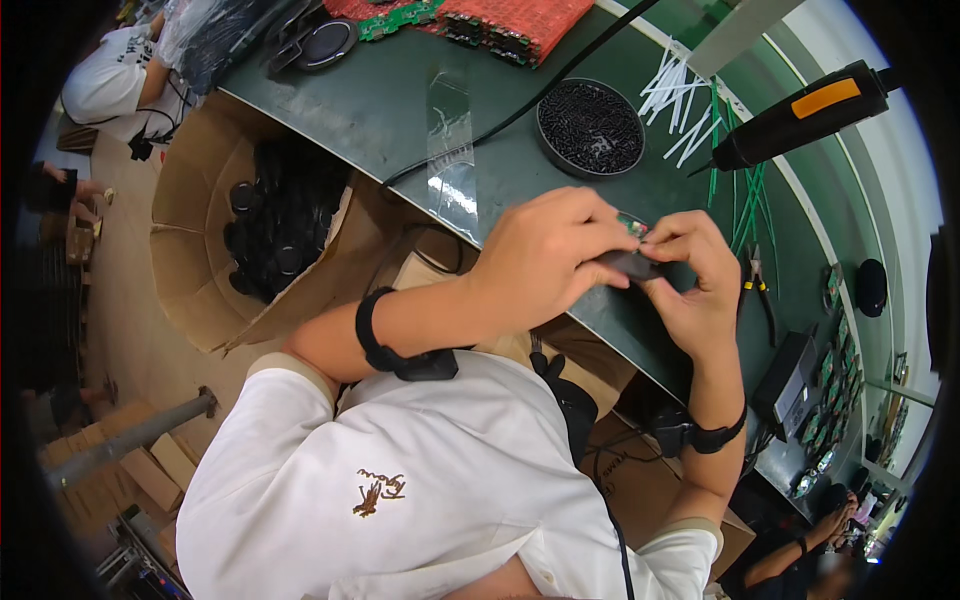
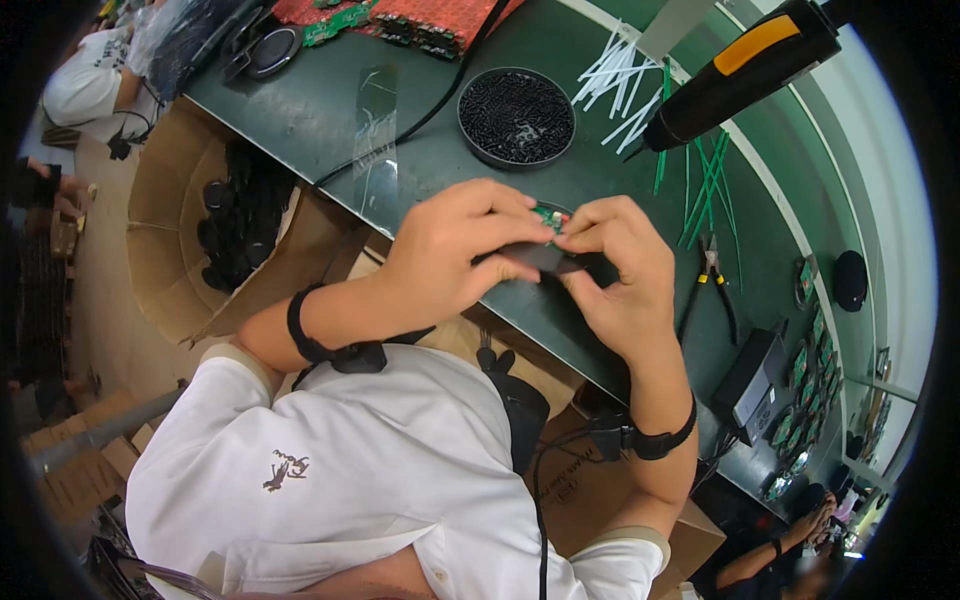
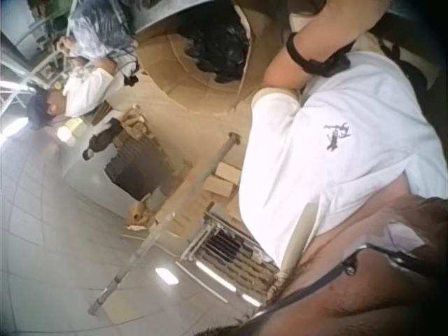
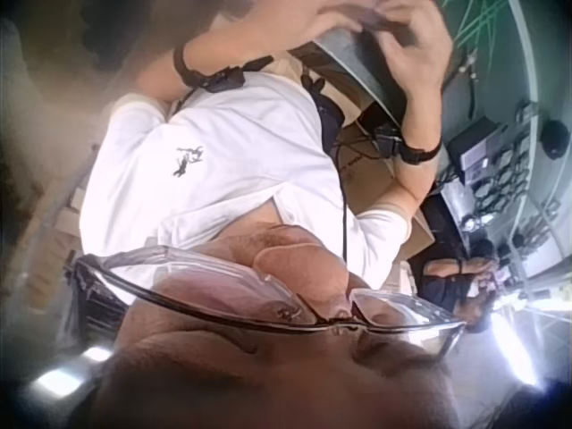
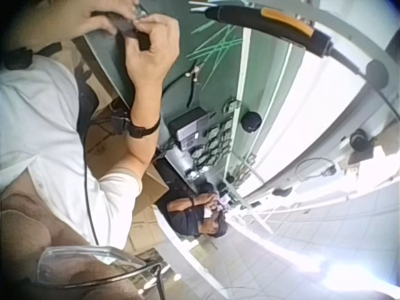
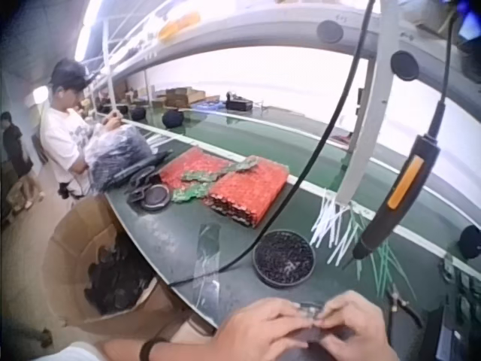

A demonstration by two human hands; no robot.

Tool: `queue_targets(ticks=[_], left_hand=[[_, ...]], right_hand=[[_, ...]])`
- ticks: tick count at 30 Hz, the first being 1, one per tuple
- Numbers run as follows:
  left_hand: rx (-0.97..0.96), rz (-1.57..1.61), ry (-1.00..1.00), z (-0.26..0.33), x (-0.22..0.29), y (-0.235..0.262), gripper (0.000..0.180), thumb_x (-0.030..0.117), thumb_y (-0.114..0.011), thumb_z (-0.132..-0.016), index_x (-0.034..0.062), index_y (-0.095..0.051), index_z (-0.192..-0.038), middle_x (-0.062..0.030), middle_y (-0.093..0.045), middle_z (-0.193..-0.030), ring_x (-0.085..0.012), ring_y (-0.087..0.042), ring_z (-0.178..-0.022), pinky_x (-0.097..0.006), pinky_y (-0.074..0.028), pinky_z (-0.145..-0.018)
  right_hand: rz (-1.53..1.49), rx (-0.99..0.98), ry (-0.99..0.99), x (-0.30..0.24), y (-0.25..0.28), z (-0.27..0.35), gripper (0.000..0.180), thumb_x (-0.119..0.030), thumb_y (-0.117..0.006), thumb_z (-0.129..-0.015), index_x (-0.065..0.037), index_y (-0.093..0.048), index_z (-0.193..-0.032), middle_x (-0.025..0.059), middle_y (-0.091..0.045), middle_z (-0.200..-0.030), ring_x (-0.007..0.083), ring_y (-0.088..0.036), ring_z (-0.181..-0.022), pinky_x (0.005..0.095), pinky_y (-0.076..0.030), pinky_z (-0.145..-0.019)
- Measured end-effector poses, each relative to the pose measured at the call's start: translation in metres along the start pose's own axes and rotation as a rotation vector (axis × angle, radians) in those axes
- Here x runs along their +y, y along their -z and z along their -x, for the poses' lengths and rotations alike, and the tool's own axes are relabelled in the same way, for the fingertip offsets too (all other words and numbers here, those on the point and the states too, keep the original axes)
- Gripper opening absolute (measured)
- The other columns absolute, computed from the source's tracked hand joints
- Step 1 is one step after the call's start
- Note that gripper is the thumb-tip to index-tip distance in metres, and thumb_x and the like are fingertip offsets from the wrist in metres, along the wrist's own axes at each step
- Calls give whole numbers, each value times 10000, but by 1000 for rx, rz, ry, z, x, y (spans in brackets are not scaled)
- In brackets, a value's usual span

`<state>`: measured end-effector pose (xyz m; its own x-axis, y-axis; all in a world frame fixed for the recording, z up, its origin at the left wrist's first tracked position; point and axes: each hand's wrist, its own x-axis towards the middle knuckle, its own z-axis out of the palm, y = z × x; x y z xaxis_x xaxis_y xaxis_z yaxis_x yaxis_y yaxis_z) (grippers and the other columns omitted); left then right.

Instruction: The person assembles small electronic modules by inserting green circuit boards into black plastic housings. They use a handheld heat tool to secure components, then trim excess wire with pliers. Completed units are placed into a cardboard box, and the process repeats with new boards and housings.

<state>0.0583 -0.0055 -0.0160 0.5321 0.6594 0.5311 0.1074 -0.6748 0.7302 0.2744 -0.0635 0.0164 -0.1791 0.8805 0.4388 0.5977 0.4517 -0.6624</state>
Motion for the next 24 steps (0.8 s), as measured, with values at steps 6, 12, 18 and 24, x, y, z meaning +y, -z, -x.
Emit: queue_targets(ticks=[6,12,18,24], left_hand=[[-122,-151,-111,23,-2,6,473,98,-872,-662,46,-751,-1116,-101,-704,-1202,-335,-690,-1114,-416,-583,-895],[-190,-129,-122,24,3,14,566,227,-884,-648,14,-731,-1150,-114,-695,-1246,-351,-658,-1200,-426,-572,-959],[-192,-108,-115,24,-1,10,559,229,-881,-655,15,-735,-1150,-115,-694,-1249,-359,-645,-1223,-438,-567,-970],[-228,-136,-135,17,1,2,544,222,-879,-663,18,-740,-1147,-108,-693,-1248,-351,-612,-1269,-431,-554,-994]], right_hand=[[-122,-226,-115,6,13,-1,283,-12,-856,-726,-18,-759,-992,99,-690,-1010,235,-672,-871,328,-541,-764],[17,-63,-249,7,-3,1,186,-12,-806,-813,-16,-763,-994,80,-680,-1035,182,-641,-796,296,-520,-699],[24,-85,-263,7,-1,2,165,-10,-794,-825,-28,-765,-986,91,-684,-1055,181,-647,-803,293,-520,-697],[-4,-105,-287,16,10,4,150,-7,-791,-828,-16,-760,-975,103,-702,-1118,179,-647,-781,294,-524,-698]])
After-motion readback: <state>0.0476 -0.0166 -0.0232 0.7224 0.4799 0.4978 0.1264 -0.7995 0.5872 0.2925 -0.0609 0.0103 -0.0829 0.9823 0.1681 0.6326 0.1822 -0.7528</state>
